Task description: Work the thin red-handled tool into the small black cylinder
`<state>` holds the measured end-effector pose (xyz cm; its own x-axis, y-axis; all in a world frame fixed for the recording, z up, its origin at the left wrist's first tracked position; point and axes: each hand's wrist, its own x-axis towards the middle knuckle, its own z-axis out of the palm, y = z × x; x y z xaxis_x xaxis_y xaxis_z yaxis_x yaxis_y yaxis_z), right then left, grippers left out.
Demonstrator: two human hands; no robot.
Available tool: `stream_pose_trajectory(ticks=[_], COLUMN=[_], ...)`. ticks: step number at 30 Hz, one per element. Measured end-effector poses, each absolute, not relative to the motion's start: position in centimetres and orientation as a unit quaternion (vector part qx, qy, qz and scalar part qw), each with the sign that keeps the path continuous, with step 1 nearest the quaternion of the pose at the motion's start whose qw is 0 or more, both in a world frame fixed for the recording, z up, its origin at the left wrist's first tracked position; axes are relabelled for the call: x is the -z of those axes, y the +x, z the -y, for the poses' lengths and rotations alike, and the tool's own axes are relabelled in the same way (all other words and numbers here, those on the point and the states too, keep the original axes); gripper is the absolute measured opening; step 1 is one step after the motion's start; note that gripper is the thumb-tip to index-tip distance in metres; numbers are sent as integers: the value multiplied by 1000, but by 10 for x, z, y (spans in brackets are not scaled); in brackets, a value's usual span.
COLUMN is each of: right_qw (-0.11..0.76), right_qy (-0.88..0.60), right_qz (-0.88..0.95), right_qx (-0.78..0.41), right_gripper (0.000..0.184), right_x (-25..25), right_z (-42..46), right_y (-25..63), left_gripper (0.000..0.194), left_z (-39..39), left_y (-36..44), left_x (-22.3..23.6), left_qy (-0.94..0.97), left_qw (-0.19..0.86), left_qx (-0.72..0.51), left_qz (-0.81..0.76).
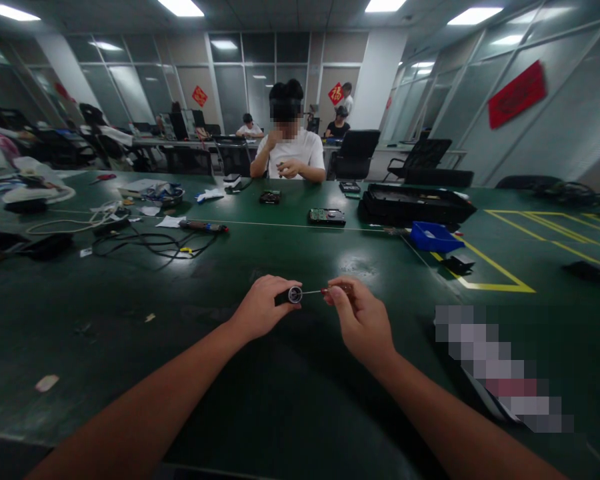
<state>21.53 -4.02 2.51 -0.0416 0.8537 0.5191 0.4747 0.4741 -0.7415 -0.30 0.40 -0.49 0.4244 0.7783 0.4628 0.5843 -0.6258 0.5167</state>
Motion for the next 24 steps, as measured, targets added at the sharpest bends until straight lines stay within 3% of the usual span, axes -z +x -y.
stream_pose_trajectory(ticks=[9,11,14,19,24], right_qw=[475,472,460,424,514], right_qy=[-497,-486,-450,-428,-454], right_qz=[723,732,759,787,678], right_qx=[-73,-70,-94,-134,-263], right_gripper=[28,23,11,15,19], right_x=[-32,-31,-31,-33,-25], right_z=[43,43,43,46,42], right_y=[216,217,218,217,213], left_gripper=[37,37,38,37,37], left_z=[-3,-3,-3,-5,-4], left_y=[-3,-3,-3,-4,-3], left_x=[4,3,4,5,5], left_qy=[826,824,826,825,824], left_qw=[147,147,145,146,148], left_qx=[-349,-352,-351,-348,-348], left_qz=[-418,-418,-417,-421,-422])
